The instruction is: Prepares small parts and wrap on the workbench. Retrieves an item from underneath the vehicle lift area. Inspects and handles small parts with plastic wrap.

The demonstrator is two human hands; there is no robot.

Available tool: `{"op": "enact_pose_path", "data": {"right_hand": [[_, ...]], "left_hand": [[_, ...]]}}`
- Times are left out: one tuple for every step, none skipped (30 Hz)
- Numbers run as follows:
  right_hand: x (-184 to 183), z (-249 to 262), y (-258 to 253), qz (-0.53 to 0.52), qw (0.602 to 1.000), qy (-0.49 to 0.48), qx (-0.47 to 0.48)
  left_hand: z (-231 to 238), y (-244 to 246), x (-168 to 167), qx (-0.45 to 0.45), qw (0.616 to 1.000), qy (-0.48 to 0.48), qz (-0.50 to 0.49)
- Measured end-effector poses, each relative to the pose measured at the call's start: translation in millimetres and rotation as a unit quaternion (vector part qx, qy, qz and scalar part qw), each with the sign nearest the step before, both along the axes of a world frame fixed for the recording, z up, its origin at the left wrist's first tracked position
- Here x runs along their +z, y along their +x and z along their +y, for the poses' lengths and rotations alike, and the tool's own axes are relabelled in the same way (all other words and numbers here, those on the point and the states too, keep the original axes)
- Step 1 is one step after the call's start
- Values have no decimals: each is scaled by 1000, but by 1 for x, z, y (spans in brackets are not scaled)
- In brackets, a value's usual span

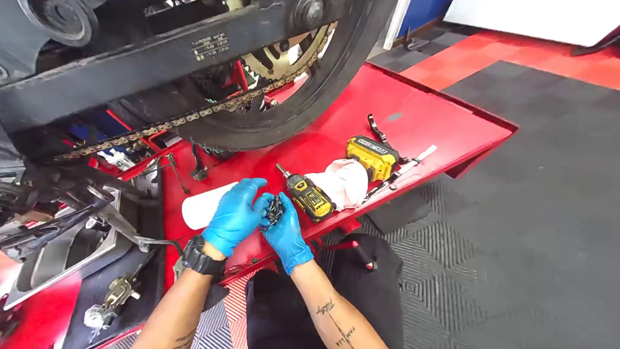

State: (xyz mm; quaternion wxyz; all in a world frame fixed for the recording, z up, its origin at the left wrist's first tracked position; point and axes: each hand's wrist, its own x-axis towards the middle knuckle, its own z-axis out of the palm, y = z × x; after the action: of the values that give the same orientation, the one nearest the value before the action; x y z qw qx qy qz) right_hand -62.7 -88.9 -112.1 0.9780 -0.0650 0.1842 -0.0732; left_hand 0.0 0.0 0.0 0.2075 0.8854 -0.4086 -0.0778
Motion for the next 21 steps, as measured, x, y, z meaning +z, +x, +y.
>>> {"op": "enact_pose_path", "data": {"right_hand": [[-1, -1, -1, -6, 1000, 1, 4], [-3, -2, -2, -10, 1000, 0, 8], [-5, -3, -2, -18, 1000, -8, 13], [-7, -2, -1, -22, 999, -16, 18], [-9, 0, -1, -21, 999, -26, 23], [-10, 2, 0, -16, 999, -38, 28], [-10, 2, 0, -14, 998, -50, 31], [-10, 2, 1, -16, 997, -62, 34], [-9, 1, 0, -18, 996, -73, 39], [-7, -1, -1, -20, 995, -81, 45], [-4, -3, -2, -18, 994, -91, 49], [0, -5, -2, -17, 993, -106, 53], [3, -8, -3, -18, 990, -123, 68], [6, -10, -5, -13, 984, -156, 85], [10, -12, -6, -9, 973, -205, 102], [15, -13, -8, -9, 955, -272, 118], [19, -14, -9, -14, 928, -350, 125], [23, -14, -9, -26, 893, -432, 126], [25, -15, -7, -38, 844, -519, 129], [26, -16, -4, -47, 780, -609, 139], [26, -18, 2, -53, 701, -694, 155]], "left_hand": [[12, 6, -1, 11, 1000, -14, -15], [25, 12, -2, 27, 999, -24, -36], [38, 19, -4, 48, 997, -28, -60], [54, 28, -5, 67, 994, -27, -83], [70, 37, -8, 81, 991, -23, -103], [85, 46, -11, 91, 989, -14, -116], [99, 53, -12, 102, 988, -4, -118], [110, 57, -13, 119, 986, 3, -113], [121, 58, -14, 144, 984, 9, -105], [129, 57, -15, 181, 979, 12, -91], [136, 54, -17, 230, 971, 15, -69], [141, 50, -20, 280, 959, 16, -36], [145, 48, -24, 319, 948, 9, 13], [148, 49, -30, 340, 938, -15, 69], [150, 51, -37, 347, 928, -57, 125], [153, 54, -45, 347, 918, -102, 165], [154, 57, -50, 347, 909, -135, 184], [155, 60, -53, 351, 903, -154, 192], [154, 62, -53, 356, 898, -165, 199], [153, 63, -52, 360, 893, -175, 204], [152, 63, -52, 365, 887, -190, 211]]}}
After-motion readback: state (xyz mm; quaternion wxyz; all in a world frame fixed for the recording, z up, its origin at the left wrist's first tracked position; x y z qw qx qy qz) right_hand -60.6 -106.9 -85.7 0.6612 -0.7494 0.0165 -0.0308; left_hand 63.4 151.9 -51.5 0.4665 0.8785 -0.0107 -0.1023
